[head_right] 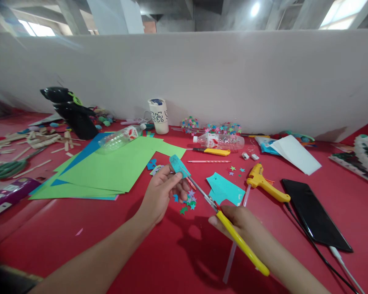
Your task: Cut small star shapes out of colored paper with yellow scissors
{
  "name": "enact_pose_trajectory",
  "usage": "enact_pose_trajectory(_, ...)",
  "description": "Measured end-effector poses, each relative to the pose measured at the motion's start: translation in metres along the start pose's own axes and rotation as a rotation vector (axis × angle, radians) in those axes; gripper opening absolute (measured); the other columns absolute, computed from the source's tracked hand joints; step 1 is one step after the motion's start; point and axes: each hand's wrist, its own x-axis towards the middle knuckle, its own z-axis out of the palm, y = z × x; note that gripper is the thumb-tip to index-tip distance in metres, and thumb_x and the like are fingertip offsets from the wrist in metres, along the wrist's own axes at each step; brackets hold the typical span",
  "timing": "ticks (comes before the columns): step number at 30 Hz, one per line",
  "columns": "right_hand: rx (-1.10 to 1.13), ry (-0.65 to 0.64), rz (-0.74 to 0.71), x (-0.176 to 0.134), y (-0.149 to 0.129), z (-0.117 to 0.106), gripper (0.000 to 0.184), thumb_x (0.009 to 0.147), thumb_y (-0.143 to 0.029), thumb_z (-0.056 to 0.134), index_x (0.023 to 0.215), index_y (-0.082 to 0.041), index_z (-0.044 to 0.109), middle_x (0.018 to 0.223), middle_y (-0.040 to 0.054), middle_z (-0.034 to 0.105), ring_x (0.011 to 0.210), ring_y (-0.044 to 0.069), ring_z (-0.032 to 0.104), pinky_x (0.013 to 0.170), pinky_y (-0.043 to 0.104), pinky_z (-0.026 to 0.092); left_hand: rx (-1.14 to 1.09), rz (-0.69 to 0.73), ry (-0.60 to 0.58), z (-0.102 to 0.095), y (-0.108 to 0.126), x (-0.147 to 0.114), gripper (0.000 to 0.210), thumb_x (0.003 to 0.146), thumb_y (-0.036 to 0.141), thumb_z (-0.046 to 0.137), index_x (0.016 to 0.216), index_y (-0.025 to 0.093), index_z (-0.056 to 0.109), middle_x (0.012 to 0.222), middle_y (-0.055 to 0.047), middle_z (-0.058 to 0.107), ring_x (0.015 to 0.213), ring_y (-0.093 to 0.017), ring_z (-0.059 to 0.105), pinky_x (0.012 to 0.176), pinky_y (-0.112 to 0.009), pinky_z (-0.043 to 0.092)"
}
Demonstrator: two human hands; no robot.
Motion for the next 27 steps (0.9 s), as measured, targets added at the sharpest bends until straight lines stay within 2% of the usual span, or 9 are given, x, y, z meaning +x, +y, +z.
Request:
enact_pose_trajectory(7, -0.008, 0.056, -0.016, 0.0035, 0.0089, 0.0053, 0.053, 0.075, -0.067, 0.036, 0.058, -0.018, 0.043, 0.055, -0.0033, 0.035, 0.050, 0.010, 0.029, 0.047, 0.023, 0.026, 0.016, -0.017, -0.019, -0.0043, 0.0016, 0.0010, 0.014, 0.079, 0.030, 0.049, 0.082, 0.017, 0.047, 0.058, 0.001, 0.061, 0.040, -0.010, 0.054, 0.039, -0.019, 0.040)
enact_pose_trajectory(11, 0.006, 0.009, -0.001, 0.0015, 0.0043, 0.0022, 0.047, 0.078, -0.061, 0.040, 0.060, -0.018, 0.043, 0.055, -0.0036, 0.036, 0.050, 0.010, 0.031, 0.048, 0.023, 0.028, 0.018, -0.015, -0.023, -0.0050, 0.0017, 0.0011, 0.012, 0.080, 0.029, 0.048, 0.080, 0.017, 0.047, 0.057, 0.001, 0.061, 0.039, -0.009, 0.053, 0.039, -0.019, 0.040)
enact_pose_trajectory(18, -0.006, 0.017, -0.020, 0.0005, 0.0029, 0.0012, 0.041, 0.081, -0.052, 0.043, 0.060, -0.017, 0.044, 0.056, -0.0041, 0.035, 0.051, 0.010, 0.031, 0.048, 0.022, 0.027, 0.014, -0.028, -0.025, -0.0054, 0.0007, 0.0023, 0.012, 0.080, 0.029, 0.049, 0.079, 0.017, 0.047, 0.056, 0.002, 0.059, 0.040, -0.010, 0.053, 0.038, -0.019, 0.040)
enact_pose_trajectory(27, -0.005, 0.050, -0.005, 0.0027, 0.0060, 0.0058, 0.048, 0.078, -0.061, 0.040, 0.057, -0.018, 0.040, 0.053, -0.0054, 0.028, 0.049, 0.009, 0.026, 0.046, 0.023, 0.022, 0.012, -0.057, -0.022, -0.0050, 0.0028, 0.0019, 0.016, 0.078, 0.032, 0.051, 0.080, 0.017, 0.047, 0.057, 0.001, 0.060, 0.041, -0.011, 0.055, 0.040, -0.021, 0.042)
